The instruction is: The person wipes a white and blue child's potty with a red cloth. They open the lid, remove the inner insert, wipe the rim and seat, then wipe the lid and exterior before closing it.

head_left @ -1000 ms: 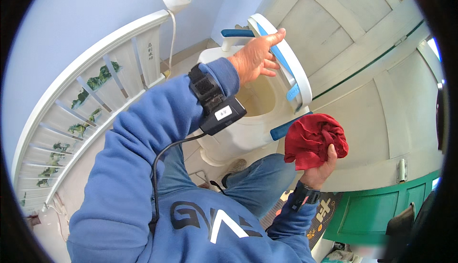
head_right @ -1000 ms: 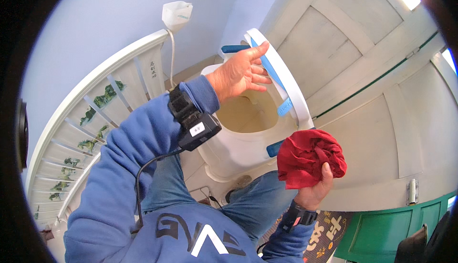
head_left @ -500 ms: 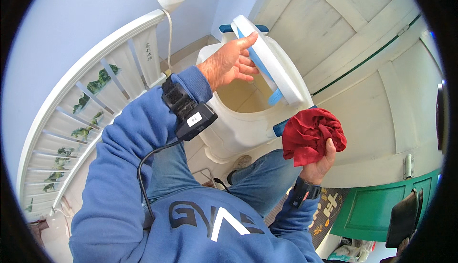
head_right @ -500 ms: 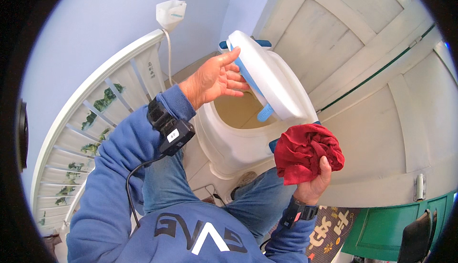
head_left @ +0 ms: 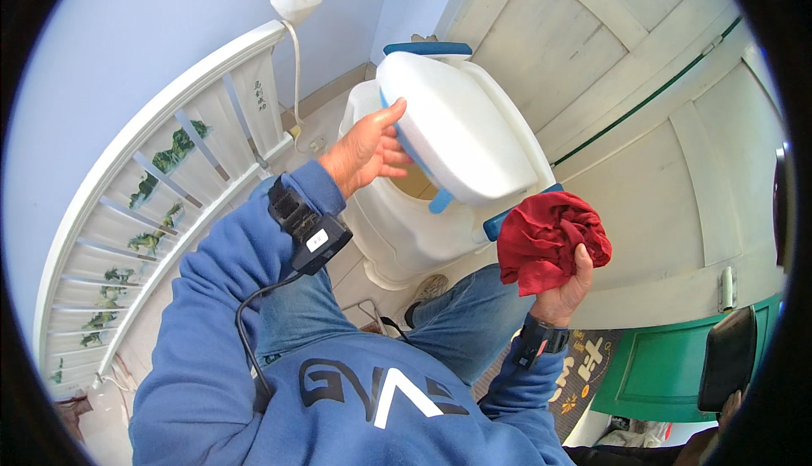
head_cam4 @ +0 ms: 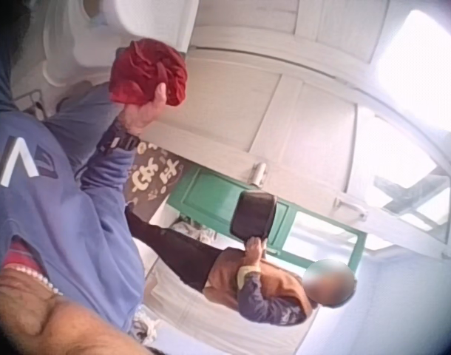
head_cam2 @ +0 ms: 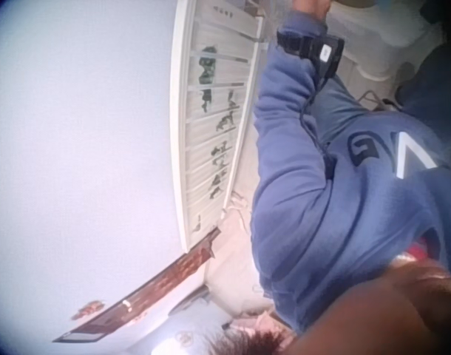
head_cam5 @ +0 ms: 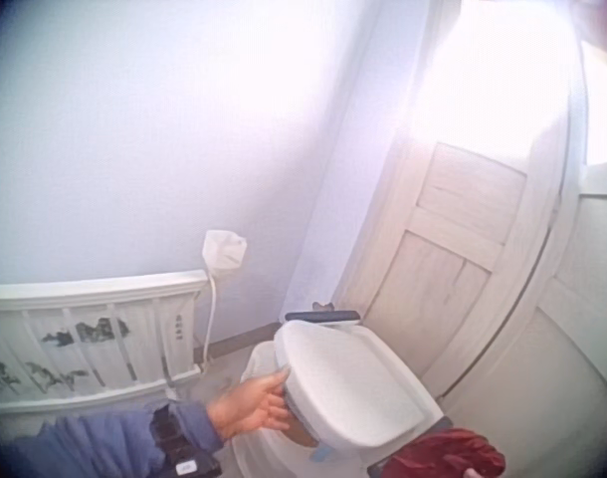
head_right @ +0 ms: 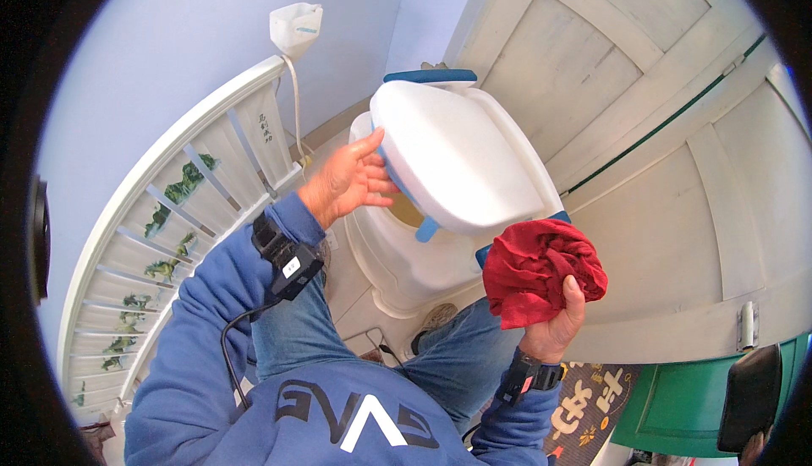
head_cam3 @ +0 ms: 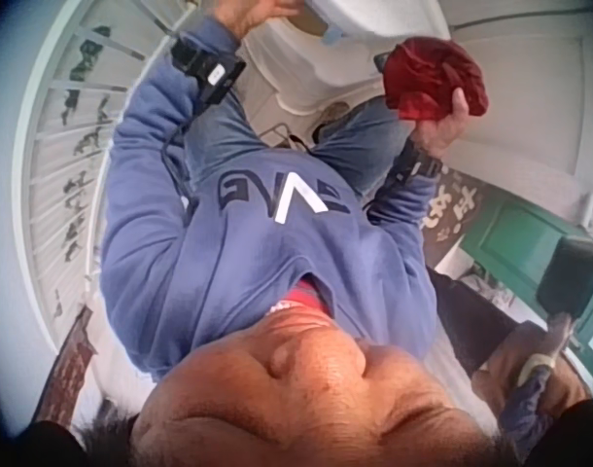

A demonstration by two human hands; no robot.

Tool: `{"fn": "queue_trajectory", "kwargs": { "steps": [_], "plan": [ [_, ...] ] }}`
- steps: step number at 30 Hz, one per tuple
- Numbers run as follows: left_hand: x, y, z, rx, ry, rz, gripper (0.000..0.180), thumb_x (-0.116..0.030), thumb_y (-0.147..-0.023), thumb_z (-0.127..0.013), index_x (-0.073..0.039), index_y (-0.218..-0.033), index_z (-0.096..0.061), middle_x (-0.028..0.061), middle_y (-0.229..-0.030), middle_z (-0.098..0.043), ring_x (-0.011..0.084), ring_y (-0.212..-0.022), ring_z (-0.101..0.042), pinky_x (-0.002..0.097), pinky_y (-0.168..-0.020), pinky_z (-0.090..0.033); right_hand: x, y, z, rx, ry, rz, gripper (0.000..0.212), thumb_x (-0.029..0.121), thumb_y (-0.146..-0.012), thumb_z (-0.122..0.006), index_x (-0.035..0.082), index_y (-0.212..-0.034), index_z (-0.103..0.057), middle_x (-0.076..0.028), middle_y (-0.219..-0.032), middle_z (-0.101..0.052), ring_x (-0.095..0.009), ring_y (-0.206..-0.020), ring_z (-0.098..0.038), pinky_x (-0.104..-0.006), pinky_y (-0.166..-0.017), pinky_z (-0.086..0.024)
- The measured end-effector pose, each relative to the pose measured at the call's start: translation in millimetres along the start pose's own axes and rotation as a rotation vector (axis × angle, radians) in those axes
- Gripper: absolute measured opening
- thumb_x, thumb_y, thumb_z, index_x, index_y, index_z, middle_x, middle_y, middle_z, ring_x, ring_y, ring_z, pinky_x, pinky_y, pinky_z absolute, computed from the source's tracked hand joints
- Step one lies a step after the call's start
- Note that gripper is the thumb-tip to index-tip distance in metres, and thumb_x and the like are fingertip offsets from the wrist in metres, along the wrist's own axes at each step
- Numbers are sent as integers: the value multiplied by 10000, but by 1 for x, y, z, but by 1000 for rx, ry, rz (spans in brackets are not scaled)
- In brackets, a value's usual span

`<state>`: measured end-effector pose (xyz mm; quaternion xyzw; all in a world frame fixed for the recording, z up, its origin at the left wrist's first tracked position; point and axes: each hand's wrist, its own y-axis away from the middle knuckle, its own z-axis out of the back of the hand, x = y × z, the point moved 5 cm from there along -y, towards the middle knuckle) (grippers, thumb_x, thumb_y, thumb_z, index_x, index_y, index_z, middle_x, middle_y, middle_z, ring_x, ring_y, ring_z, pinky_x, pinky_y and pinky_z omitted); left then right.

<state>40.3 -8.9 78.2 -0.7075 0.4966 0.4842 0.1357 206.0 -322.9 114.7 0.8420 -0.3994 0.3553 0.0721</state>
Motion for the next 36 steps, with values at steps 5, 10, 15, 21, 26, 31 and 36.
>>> {"fn": "queue_trajectory", "kwargs": {
  "steps": [5,10,15,21,26,31,36],
  "plan": [
    [48,-4,27,-98,45,109,1158,-695,-892,-579,158,-1522,-113,387,-1504,-316,491,-1402,-373,628,-1149,-270,-3,2,7,-96,60,22,497,165,-941,-626,33,-1395,-476,-149,-1394,-571,-321,-1270,-551,-506,-1107,-431],
    [86,-16,46,-153,197,179,1115,-685,-911,-559,140,-1523,-126,364,-1529,-285,479,-1443,-304,613,-1175,-229,-9,2,7,-78,18,-37,540,100,-902,-623,30,-1413,-463,-172,-1377,-582,-354,-1272,-553,-532,-1115,-427],
    [100,-22,52,-154,227,130,1061,-669,-922,-557,121,-1513,-169,334,-1489,-347,453,-1399,-367,585,-1164,-269,-10,2,6,-92,-10,-14,538,95,-905,-614,27,-1414,-456,-174,-1379,-580,-354,-1278,-548,-530,-1119,-425],
    [88,-20,46,-208,273,107,1014,-666,-918,-569,111,-1477,-235,309,-1418,-418,408,-1296,-470,557,-1114,-355,-11,2,5,-82,-23,-5,522,81,-908,-602,19,-1407,-458,-181,-1371,-583,-355,-1271,-555,-527,-1119,-427],
    [81,-21,43,-185,189,82,932,-648,-938,-551,98,-1446,-317,247,-1372,-472,359,-1277,-497,488,-1074,-404,-13,-7,-6,-148,71,6,500,57,-901,-600,-1,-1382,-479,-180,-1337,-603,-344,-1232,-587,-500,-1092,-459],
    [97,-23,51,-203,220,144,891,-629,-955,-538,44,-1490,-304,238,-1421,-436,356,-1316,-460,501,-1097,-388,-29,-41,-39,-50,249,3,464,2,-865,-625,-17,-1320,-538,-164,-1257,-644,-301,-1169,-631,-450,-1040,-498],
    [85,-15,39,-187,331,121,861,-624,-955,-541,-5,-1507,-311,211,-1438,-440,327,-1308,-467,490,-1094,-384,-41,-60,-65,1,342,45,456,11,-873,-629,-2,-1319,-535,-144,-1269,-634,-296,-1171,-618,-443,-1045,-489]
  ]
}}
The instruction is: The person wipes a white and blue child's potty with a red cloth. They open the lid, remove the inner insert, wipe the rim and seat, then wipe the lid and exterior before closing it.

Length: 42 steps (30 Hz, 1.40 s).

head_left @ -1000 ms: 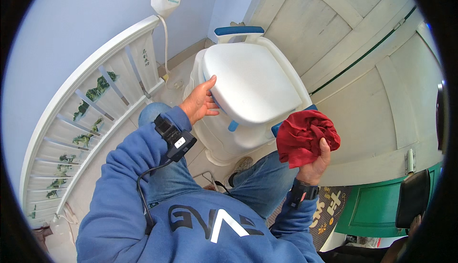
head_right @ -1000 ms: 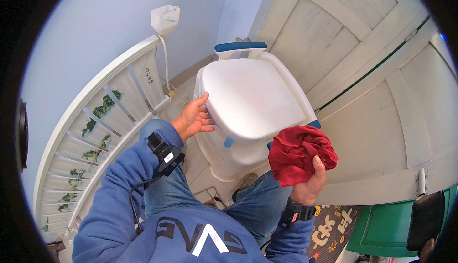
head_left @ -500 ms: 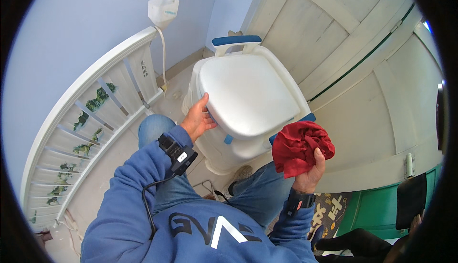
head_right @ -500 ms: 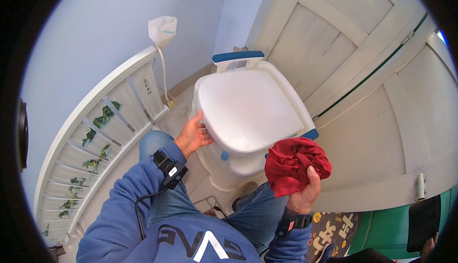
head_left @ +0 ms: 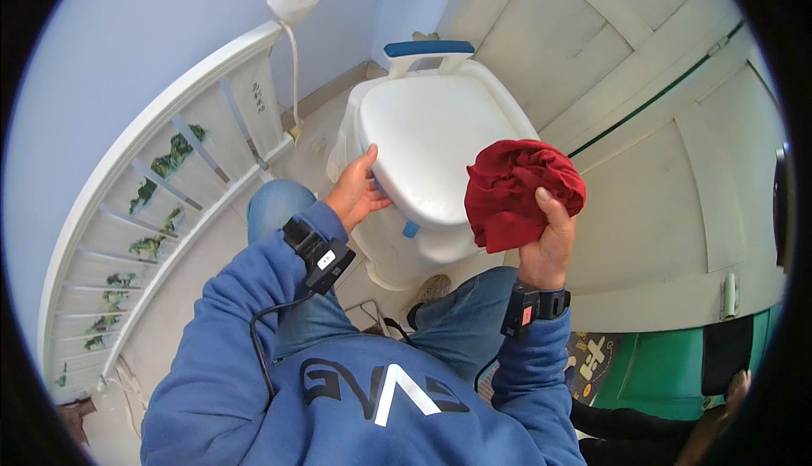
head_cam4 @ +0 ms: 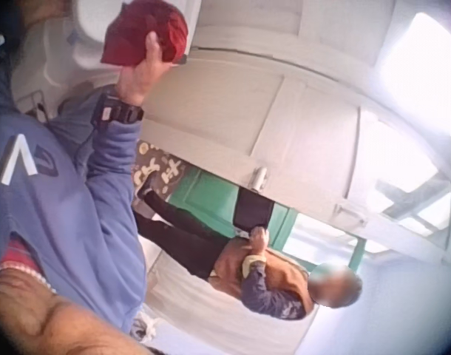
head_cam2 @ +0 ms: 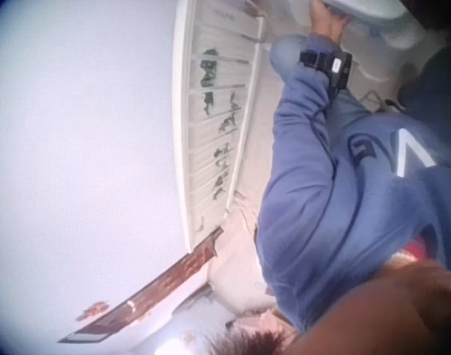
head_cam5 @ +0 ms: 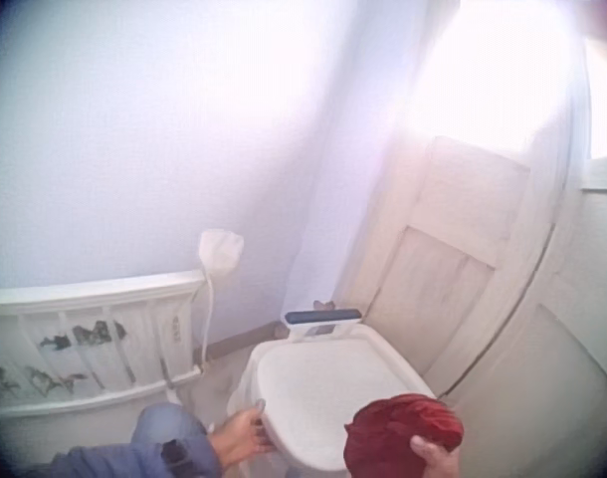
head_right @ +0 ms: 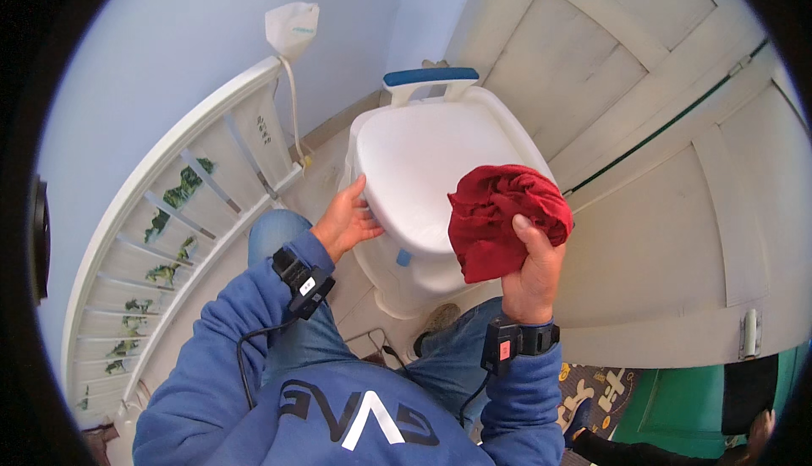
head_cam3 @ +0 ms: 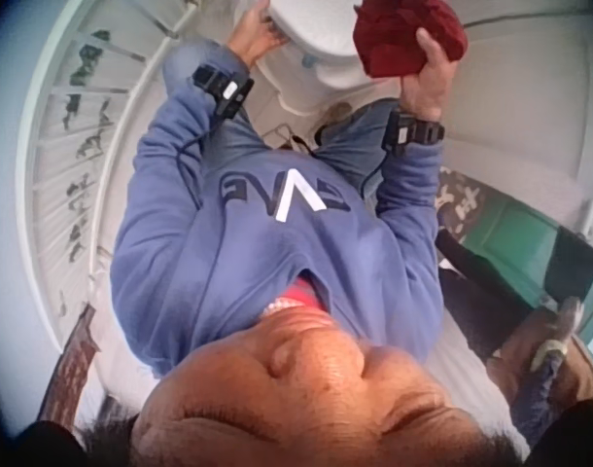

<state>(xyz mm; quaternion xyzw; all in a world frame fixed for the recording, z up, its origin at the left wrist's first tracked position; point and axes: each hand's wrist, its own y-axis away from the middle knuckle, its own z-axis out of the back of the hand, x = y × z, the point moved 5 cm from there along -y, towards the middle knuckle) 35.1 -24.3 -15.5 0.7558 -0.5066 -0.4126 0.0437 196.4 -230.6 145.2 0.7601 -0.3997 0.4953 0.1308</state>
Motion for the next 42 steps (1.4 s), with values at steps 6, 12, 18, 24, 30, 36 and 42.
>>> {"fn": "queue_trajectory", "kwargs": {
  "steps": [6,12,18,24,30,36,42],
  "plan": [
    [-67,27,-90,345,7,-232,872,-647,-921,-592,80,-1368,-413,248,-1272,-549,340,-1079,-632,443,-933,-533,34,9,-14,40,-125,-13,471,94,-941,-581,19,-1396,-483,-161,-1398,-566,-329,-1278,-547,-500,-1100,-442],
    [-89,41,-129,458,-46,-321,785,-565,-962,-595,71,-1377,-395,307,-1341,-519,404,-1194,-595,502,-1011,-499,65,29,-8,103,-323,94,513,148,-952,-529,7,-1435,-428,-192,-1431,-528,-357,-1323,-509,-542,-1122,-417],
    [-39,27,-38,211,-29,-157,916,-676,-941,-521,104,-1409,-415,255,-1344,-561,358,-1258,-556,496,-1078,-430,40,31,-4,47,57,108,430,63,-925,-571,-17,-1341,-502,-165,-1307,-608,-310,-1213,-587,-468,-1062,-479],
    [5,-1,29,20,146,-13,1147,-623,-878,-671,128,-1524,-93,342,-1508,-319,473,-1424,-329,588,-1151,-300,-15,1,-9,8,141,-3,550,-100,-757,-729,-26,-1279,-571,-109,-1199,-653,-228,-1092,-641,-373,-996,-510],
    [-26,-20,51,-281,-330,-236,812,-394,-893,-729,1,-1498,-358,248,-1557,-331,425,-1424,-349,604,-1104,-337,-51,-19,-28,260,949,429,685,42,-700,-832,66,-1335,-577,-187,-1354,-554,-322,-1234,-552,-412,-1061,-456],
    [-59,-52,32,-306,-797,-757,555,-189,-857,-739,-22,-1353,-554,197,-1477,-485,362,-1380,-439,479,-1126,-370,-111,-1,-20,600,1546,258,881,265,-624,-898,200,-1426,-538,-288,-1557,-289,-565,-1394,-294,-581,-1158,-308],
    [-52,-92,31,-376,-1013,-1023,526,-20,-775,-676,-19,-1295,-594,246,-1460,-476,421,-1361,-420,472,-1154,-334,-157,-19,-36,712,1670,103,864,273,-645,-887,212,-1425,-521,-336,-1538,-268,-655,-1340,-273,-659,-1144,-266]
  ]
}}
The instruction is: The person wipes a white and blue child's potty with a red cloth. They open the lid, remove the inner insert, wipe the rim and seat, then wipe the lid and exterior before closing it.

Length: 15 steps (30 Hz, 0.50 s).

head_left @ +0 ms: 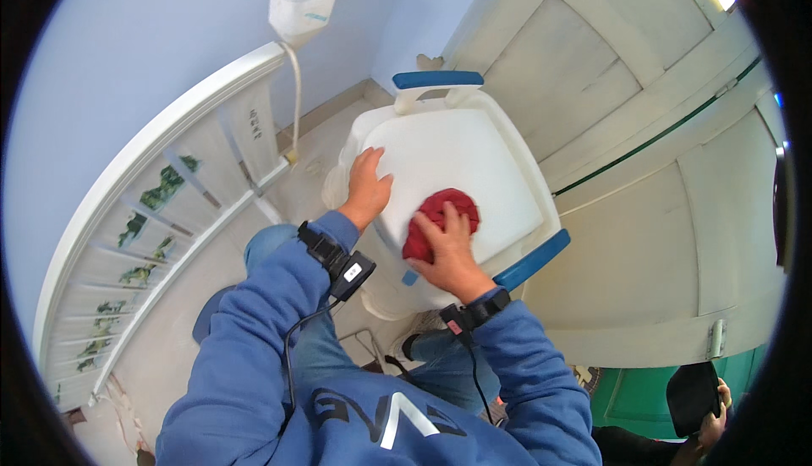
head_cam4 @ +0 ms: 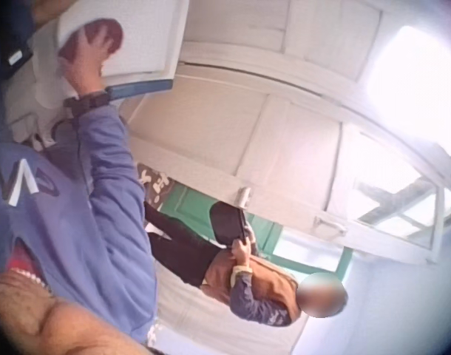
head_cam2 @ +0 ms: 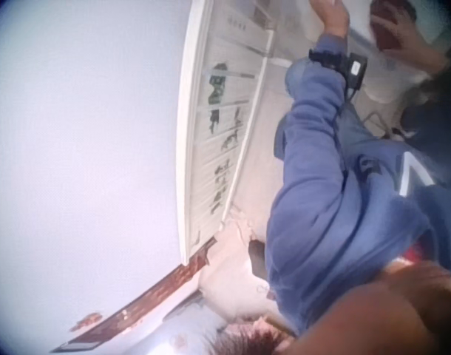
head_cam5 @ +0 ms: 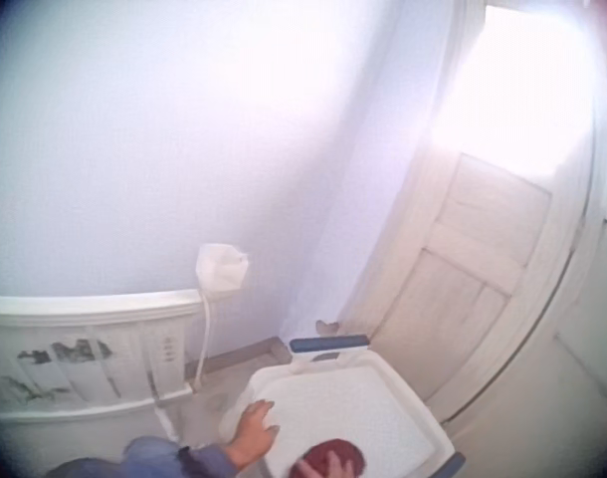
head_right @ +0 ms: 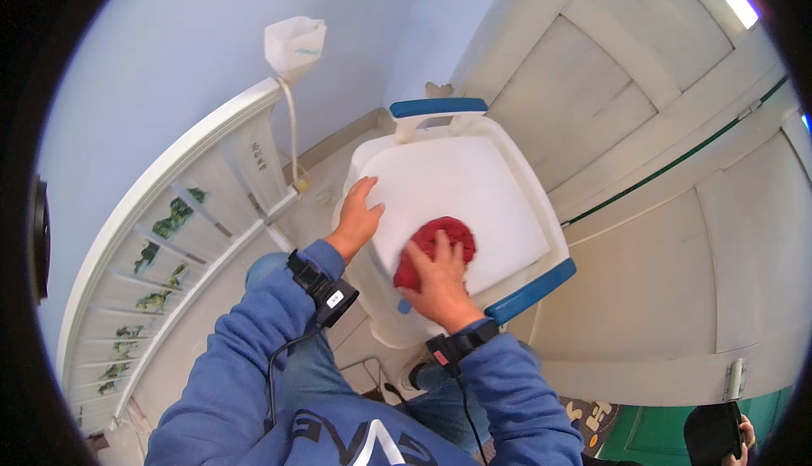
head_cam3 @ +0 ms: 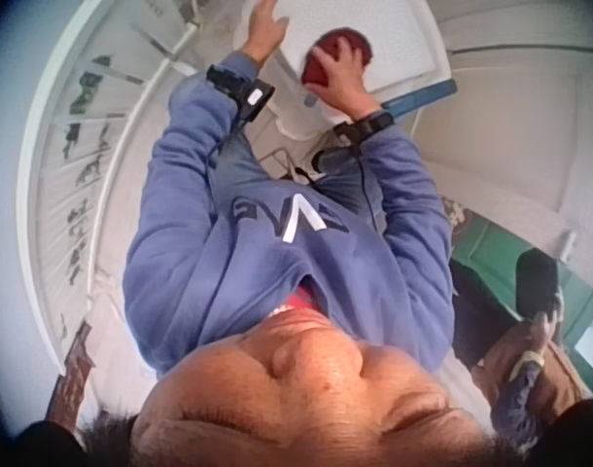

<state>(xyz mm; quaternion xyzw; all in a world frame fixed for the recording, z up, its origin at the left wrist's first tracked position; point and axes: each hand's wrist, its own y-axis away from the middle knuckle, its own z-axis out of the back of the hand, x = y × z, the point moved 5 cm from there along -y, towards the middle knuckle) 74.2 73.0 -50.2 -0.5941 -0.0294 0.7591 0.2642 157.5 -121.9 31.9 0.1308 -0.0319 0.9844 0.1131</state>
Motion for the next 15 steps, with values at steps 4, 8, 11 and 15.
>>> {"fn": "queue_trajectory", "kwargs": {
  "steps": [4,8,11,15],
  "plan": [
    [8,2,-15,7,42,152,526,87,-740,-555,-20,-1251,-610,219,-1486,-458,409,-1404,-364,459,-1187,-273,-8,-39,-11,0,-78,269,682,253,-653,-860,180,-1294,-640,-323,-1506,-338,-580,-1350,-336,-640,-1151,-271],
    [-1,7,-14,18,81,250,569,131,-723,-501,-28,-1261,-591,200,-1514,-425,396,-1432,-323,454,-1202,-237,-82,-107,-11,-76,-2,85,668,281,-655,-851,189,-1285,-646,-322,-1490,-359,-510,-1382,-341,-591,-1162,-274],
    [-7,6,-10,47,121,279,549,111,-763,-528,-20,-1296,-561,198,-1535,-394,397,-1447,-299,461,-1209,-226,-159,-153,12,-164,103,-215,637,398,-723,-800,190,-1304,-643,-270,-1470,-425,-483,-1402,-335,-603,-1176,-236],
    [-13,2,-5,23,142,241,514,78,-795,-569,-12,-1302,-552,197,-1541,-388,405,-1456,-286,466,-1211,-226,-184,-179,28,-204,114,-505,538,411,-767,-745,193,-1253,-662,-240,-1407,-476,-508,-1264,-436,-604,-1025,-390]
  ]
}}
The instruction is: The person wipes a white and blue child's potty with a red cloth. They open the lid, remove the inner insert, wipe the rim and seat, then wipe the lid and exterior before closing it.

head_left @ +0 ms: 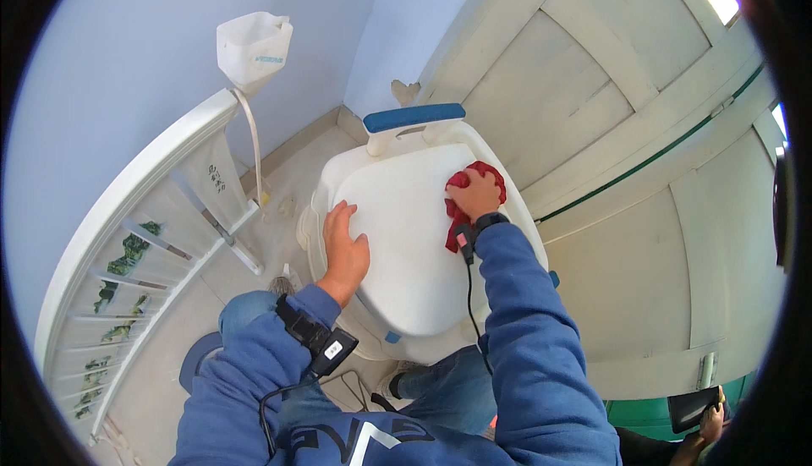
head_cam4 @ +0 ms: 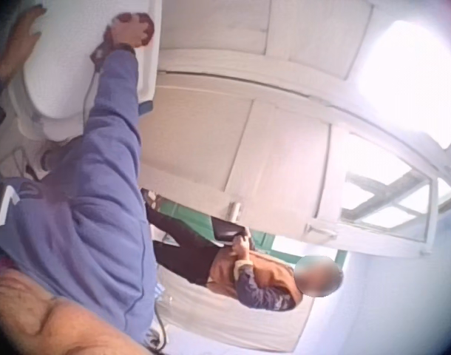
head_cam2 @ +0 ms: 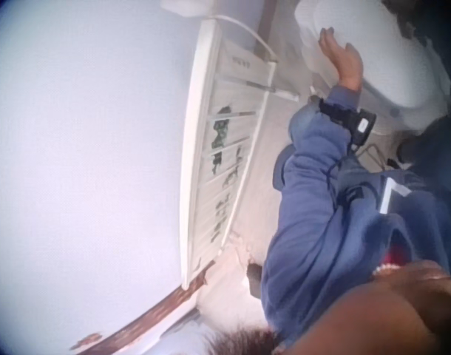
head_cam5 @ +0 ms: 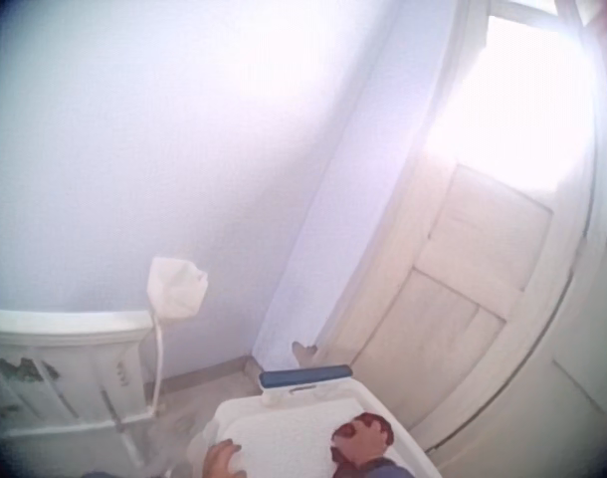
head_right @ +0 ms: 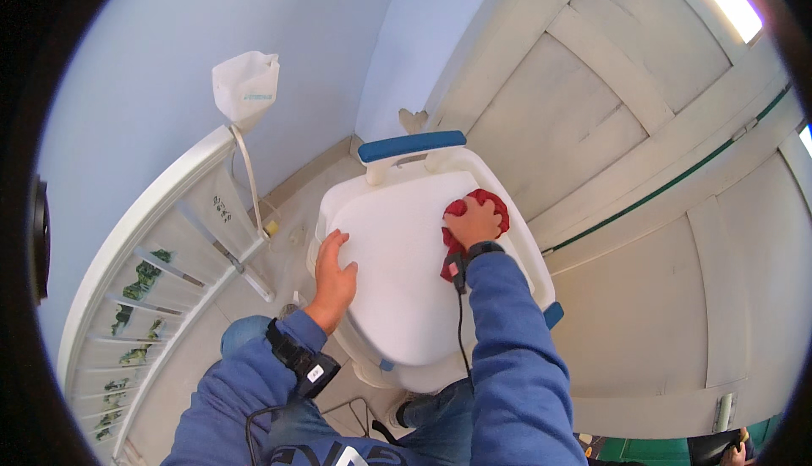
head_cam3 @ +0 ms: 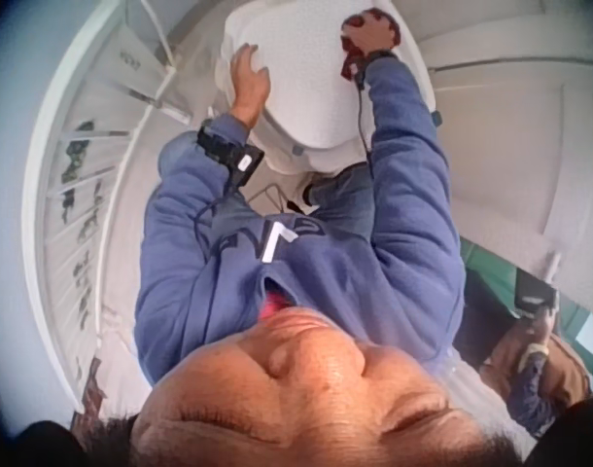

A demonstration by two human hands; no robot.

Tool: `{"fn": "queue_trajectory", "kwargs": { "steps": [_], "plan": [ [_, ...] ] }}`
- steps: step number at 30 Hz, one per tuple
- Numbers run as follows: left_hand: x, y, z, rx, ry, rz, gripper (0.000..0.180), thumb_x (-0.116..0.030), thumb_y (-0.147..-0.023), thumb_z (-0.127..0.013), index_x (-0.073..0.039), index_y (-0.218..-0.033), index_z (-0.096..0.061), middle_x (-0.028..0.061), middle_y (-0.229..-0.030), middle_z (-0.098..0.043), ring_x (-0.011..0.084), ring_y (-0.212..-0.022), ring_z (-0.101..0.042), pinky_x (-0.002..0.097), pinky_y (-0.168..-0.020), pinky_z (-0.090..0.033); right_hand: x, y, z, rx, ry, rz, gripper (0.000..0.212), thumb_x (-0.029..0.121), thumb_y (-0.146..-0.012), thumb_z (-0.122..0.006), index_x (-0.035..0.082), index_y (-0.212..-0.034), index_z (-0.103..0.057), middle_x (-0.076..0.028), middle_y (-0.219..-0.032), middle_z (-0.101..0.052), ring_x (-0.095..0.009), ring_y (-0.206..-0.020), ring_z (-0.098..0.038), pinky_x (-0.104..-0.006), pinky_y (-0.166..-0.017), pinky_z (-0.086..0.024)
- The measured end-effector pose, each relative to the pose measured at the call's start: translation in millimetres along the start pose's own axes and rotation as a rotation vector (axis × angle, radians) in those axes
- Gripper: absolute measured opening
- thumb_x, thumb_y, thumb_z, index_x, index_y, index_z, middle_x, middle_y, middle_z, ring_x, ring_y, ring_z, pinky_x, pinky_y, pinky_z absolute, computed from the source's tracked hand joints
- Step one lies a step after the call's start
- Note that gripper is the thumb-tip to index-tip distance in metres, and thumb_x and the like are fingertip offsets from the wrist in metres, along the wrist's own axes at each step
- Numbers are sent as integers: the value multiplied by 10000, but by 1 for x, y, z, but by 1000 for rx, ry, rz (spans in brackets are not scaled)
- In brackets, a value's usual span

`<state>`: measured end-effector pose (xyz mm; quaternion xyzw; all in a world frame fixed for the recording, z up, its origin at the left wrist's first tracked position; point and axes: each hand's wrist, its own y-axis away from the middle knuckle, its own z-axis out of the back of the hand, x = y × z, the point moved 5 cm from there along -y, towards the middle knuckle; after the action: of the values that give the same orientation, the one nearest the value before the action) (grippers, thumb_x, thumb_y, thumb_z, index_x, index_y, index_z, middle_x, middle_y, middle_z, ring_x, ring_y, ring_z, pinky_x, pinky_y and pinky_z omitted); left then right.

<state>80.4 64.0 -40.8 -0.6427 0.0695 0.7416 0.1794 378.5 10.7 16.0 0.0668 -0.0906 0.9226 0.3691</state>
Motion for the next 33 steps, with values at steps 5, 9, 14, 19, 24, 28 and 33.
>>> {"fn": "queue_trajectory", "kwargs": {
  "steps": [5,9,14,19,24,28,33],
  "plan": [
    [1,4,-3,0,-76,41,514,40,-802,-615,-26,-1309,-556,193,-1534,-404,396,-1445,-325,454,-1196,-263,98,85,-10,-56,-207,898,445,277,-694,-757,106,-1100,-691,-234,-1261,-567,-438,-1168,-518,-577,-1012,-396],
    [4,5,0,2,-101,10,507,17,-802,-626,-36,-1303,-572,178,-1533,-422,345,-1444,-370,409,-1188,-298,90,57,-18,50,-266,832,605,317,-668,-784,147,-1234,-653,-212,-1325,-570,-433,-1274,-494,-537,-1059,-420],
    [4,3,1,51,-58,21,509,16,-806,-651,-36,-1304,-560,213,-1527,-409,428,-1441,-318,476,-1202,-247,13,-77,-11,-69,-169,97,593,405,-730,-757,141,-1254,-671,-205,-1269,-624,-387,-1190,-581,-457,-1013,-481],
    [5,2,-1,-6,-40,-6,454,-3,-822,-651,-33,-1268,-572,214,-1496,-442,399,-1413,-368,470,-1180,-282,50,-85,-24,-80,-123,289,490,373,-707,-735,149,-1143,-716,-164,-1239,-640,-382,-1146,-586,-472,-975,-481],
    [24,-2,0,-68,73,-48,388,-22,-863,-635,-20,-1246,-573,210,-1409,-520,349,-1322,-479,433,-1120,-365,137,33,-47,-257,-363,820,399,291,-672,-740,156,-1048,-723,-145,-1161,-646,-415,-1133,-559,-506,-982,-452],
    [43,-12,6,-113,231,78,366,-39,-896,-615,5,-1256,-567,210,-1376,-541,312,-1273,-521,387,-1072,-408,134,133,-30,-9,-376,795,520,321,-692,-766,170,-1182,-678,-143,-1302,-580,-431,-1251,-488,-543,-1048,-410],
    [49,-6,17,-18,334,397,441,-71,-924,-602,44,-1341,-521,217,-1372,-544,287,-1253,-537,364,-1056,-414,47,190,18,115,-164,211,591,333,-749,-748,190,-1306,-608,-149,-1410,-500,-434,-1331,-410,-627,-1040,-377]
  ]
}}
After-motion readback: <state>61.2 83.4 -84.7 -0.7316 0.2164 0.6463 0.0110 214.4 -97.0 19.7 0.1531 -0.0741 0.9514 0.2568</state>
